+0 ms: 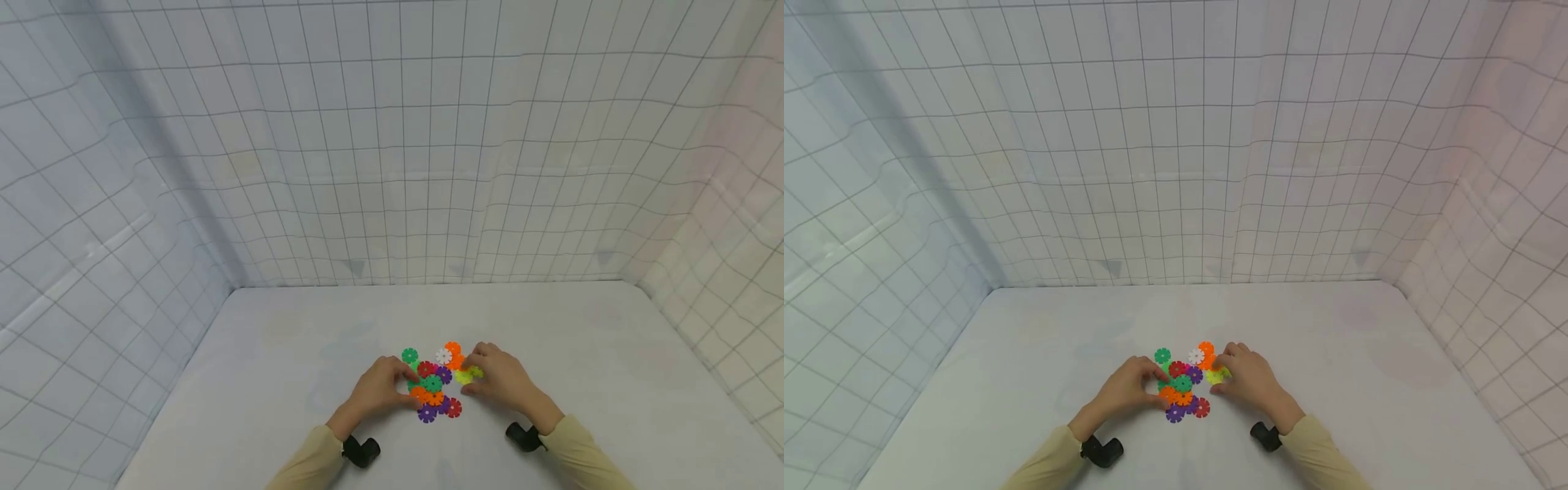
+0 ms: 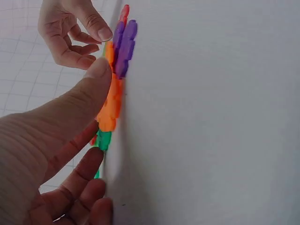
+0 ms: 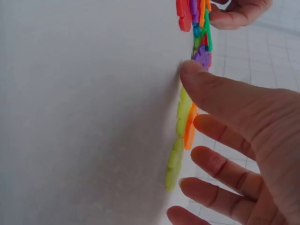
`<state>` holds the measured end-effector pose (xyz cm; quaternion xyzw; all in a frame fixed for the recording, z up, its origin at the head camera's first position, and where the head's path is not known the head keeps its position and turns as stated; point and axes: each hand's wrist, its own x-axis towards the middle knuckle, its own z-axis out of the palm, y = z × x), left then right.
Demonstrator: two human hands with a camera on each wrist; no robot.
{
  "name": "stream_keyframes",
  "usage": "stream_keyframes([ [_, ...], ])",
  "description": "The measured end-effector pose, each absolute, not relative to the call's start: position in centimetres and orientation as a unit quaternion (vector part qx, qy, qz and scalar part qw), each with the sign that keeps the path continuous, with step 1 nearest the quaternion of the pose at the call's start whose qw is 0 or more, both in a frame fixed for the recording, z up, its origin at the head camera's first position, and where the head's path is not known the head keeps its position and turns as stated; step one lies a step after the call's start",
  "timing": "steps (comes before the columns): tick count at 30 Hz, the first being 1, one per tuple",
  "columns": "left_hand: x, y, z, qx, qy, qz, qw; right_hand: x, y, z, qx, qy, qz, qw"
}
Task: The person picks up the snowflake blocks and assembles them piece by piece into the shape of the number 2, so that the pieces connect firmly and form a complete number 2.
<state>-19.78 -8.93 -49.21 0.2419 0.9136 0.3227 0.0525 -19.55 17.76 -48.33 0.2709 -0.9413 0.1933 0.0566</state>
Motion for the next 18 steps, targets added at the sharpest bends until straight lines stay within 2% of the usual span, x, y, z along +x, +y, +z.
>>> stream_keyframes([
  [7, -19.5, -9.0, -50.1, 0.223, 0.913, 0.339, 0.032, -19.9, 17.5, -49.0, 0.251, -0.944, 0.210, 0.042],
  [18, -20.2, -9.6, -51.8, 0.170, 0.854, 0.492, -0.011, -20.4, 16.9, -48.7, 0.193, -0.940, 0.282, -0.010],
])
